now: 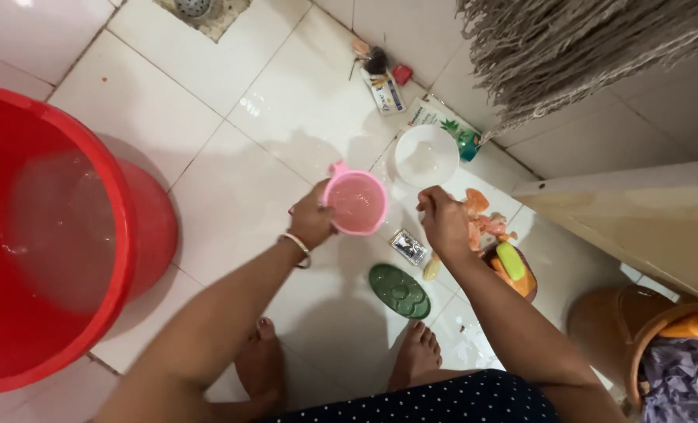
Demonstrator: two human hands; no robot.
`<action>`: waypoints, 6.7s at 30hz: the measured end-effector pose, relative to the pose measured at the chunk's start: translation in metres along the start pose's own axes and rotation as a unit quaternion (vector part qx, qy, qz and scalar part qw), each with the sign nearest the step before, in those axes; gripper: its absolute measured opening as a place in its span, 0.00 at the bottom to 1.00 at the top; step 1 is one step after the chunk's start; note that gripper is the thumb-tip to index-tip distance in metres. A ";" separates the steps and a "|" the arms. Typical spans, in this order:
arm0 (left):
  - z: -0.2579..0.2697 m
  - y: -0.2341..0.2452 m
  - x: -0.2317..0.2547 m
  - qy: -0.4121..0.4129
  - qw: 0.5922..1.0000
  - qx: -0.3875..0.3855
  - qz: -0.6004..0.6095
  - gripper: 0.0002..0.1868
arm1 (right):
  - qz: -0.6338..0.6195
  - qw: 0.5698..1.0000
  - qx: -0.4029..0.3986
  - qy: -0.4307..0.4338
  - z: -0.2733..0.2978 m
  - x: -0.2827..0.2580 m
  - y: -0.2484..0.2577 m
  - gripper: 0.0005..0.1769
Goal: The person scoops water from a red bucket into a pink cup, pours it into a white container, and scrubs the inside with a green sponge. They rinse the container and sponge, then place small sachets into the pink cup and gather orange peels from the floor.
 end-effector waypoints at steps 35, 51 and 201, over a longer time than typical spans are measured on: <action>0.002 -0.056 0.056 -0.163 0.956 -0.151 -0.191 0.46 | -0.440 0.874 -0.172 -0.116 -0.009 -0.011 -0.066 0.12; -0.005 -0.035 0.084 -0.087 0.971 0.004 -0.224 0.11 | -0.390 0.911 -0.061 -0.123 -0.019 -0.003 -0.048 0.07; 0.021 0.021 0.050 -0.194 0.865 0.303 -0.349 0.17 | 0.156 0.968 0.133 0.146 -0.022 -0.022 0.063 0.18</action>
Point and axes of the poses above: each hand's wrist, its own z-axis away from the middle knuckle, its own y-axis out of the back of the hand, x = y × z, the point moved 7 cm from there along -z, towards the middle knuckle, and after that the axes turned 7 degrees about -x, right-handed, at the moved point
